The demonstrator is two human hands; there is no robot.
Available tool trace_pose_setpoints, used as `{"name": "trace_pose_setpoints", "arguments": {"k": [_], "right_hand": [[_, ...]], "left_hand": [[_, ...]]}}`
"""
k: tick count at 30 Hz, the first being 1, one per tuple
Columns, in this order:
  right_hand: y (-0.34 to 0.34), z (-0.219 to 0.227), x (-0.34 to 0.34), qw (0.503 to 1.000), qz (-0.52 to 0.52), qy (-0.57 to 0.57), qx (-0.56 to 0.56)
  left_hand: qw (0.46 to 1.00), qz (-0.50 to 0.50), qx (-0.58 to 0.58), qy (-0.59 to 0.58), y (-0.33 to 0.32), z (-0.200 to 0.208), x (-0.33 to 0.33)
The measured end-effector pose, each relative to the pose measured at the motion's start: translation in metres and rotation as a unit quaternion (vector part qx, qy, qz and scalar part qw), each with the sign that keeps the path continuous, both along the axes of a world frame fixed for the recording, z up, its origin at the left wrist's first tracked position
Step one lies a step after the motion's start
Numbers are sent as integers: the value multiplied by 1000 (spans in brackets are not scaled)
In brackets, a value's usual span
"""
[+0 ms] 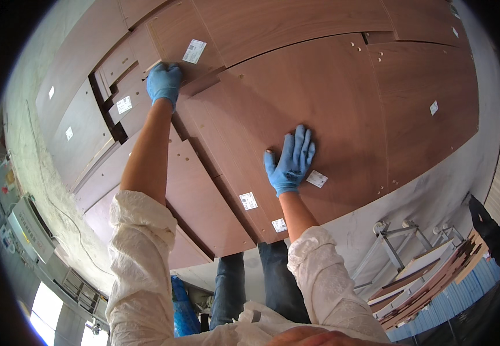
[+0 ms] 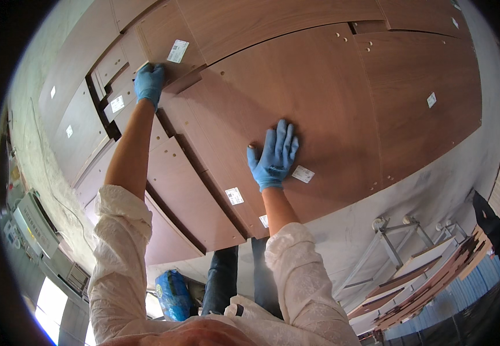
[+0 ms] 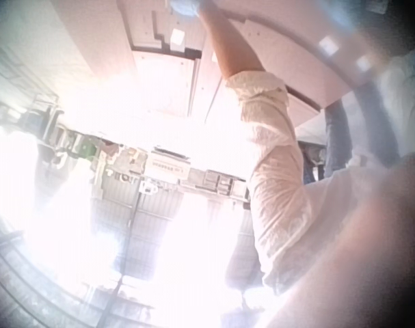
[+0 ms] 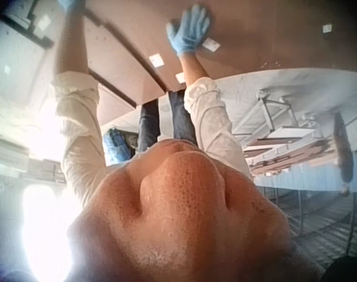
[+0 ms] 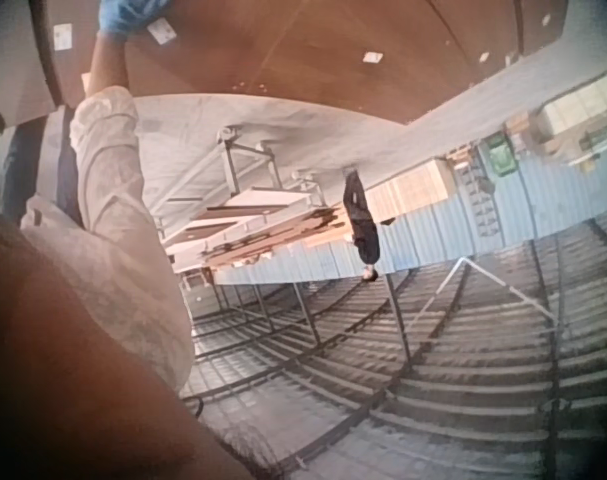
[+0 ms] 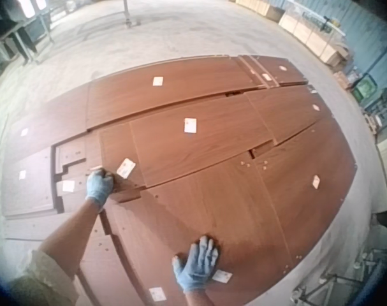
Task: The person picks up brown wood panels from a table and stacks them on a pile on the floor. The person handles the panels one at a time, placing them carefully on top of each other.
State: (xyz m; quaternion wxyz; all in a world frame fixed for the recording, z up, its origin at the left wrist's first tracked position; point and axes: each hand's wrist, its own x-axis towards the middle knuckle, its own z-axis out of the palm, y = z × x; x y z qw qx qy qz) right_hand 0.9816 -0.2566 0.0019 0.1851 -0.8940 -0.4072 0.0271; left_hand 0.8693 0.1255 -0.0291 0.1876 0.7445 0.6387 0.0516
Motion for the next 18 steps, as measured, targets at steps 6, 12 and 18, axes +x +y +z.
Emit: {"name": "trace_pose_setpoints", "arguments": {"k": [6, 12, 18], "right_hand": [[2, 4, -1, 1000, 12, -15, -3], [3, 6, -1, 1000, 10, -10, -27], [2, 4, -3, 999, 13, -24, -26]], "left_hand": [[999, -45, 21, 9, -6, 21, -5], [964, -108, 241, -23, -10, 47, -8], [945, -223, 231, 61, -35, 25, 4]]}}
